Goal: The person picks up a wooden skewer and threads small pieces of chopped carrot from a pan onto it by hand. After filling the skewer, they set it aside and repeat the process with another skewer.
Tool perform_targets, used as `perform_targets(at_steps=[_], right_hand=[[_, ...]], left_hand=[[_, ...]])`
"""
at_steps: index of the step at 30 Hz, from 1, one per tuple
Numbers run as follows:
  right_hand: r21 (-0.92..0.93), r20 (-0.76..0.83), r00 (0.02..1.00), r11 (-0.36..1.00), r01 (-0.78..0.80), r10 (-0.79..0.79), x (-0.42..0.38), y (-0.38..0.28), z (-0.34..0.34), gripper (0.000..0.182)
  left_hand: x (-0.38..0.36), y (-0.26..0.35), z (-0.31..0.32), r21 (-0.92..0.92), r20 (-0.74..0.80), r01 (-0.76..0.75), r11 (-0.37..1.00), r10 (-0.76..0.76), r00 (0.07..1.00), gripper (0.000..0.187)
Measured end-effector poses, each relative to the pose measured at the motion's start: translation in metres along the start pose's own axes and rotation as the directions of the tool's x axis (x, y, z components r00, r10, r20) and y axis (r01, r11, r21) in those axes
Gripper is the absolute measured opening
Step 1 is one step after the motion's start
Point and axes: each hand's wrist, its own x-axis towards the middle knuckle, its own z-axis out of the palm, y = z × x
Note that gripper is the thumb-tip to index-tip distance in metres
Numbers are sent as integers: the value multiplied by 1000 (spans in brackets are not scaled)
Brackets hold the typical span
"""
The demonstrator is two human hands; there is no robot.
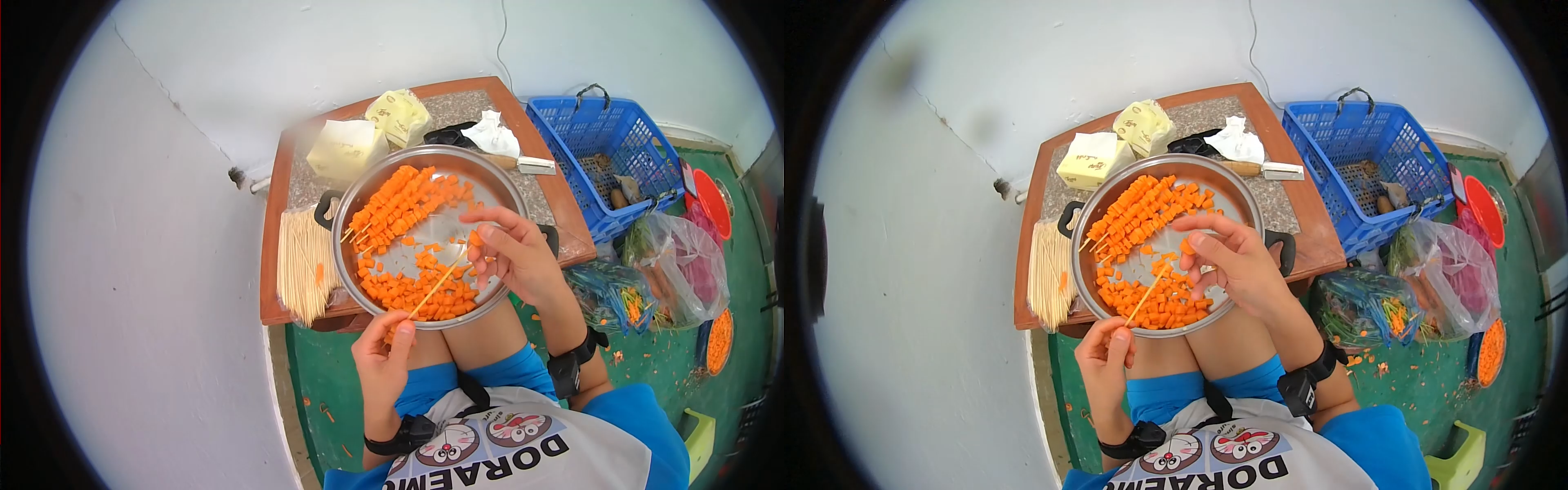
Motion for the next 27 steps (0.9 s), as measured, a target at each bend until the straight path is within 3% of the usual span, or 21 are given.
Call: perform_targets(at_steps=[4, 8, 10, 14, 17, 19, 22, 27], right_hand=[[108, -20, 1000, 994, -3, 5, -5, 0, 0, 24], [60, -34, 997, 996, -71, 73, -11, -5, 4, 25], [131, -5, 995, 986, -102, 104, -12, -5, 1, 28], [158, -21, 988, 977, -146, 151, -12, -6, 2, 29], [205, 45, 988, 967, -152, 146, -12, 0, -2, 30], [313, 253, 967, 943, -110, 29, -9, 6, -10, 29], [241, 119, 992, 968, -73, 45, -11, 5, -5, 29], [269, 136, 987, 955, -122, 88, -12, 2, -2, 29]], left_hand=[[3, -6, 2, 106, -88, -132, 986, 141, 986, 12], [3, -2, 3, 144, -121, -111, 983, 129, 984, 12], [1, 1, 3, 104, -119, -1, 995, 13, 993, 16], [1, -3, 2, 72, -109, -59, 996, 66, 992, 13], [-1, 0, 1, 101, -101, -14, 995, 24, 995, 12], [-2, -1, 2, 140, -124, 1, 990, 17, 992, 12], [-2, 4, 3, 193, -138, -16, 981, 43, 990, 13], [-2, 3, 5, 216, -149, -40, 975, 74, 986, 14]])
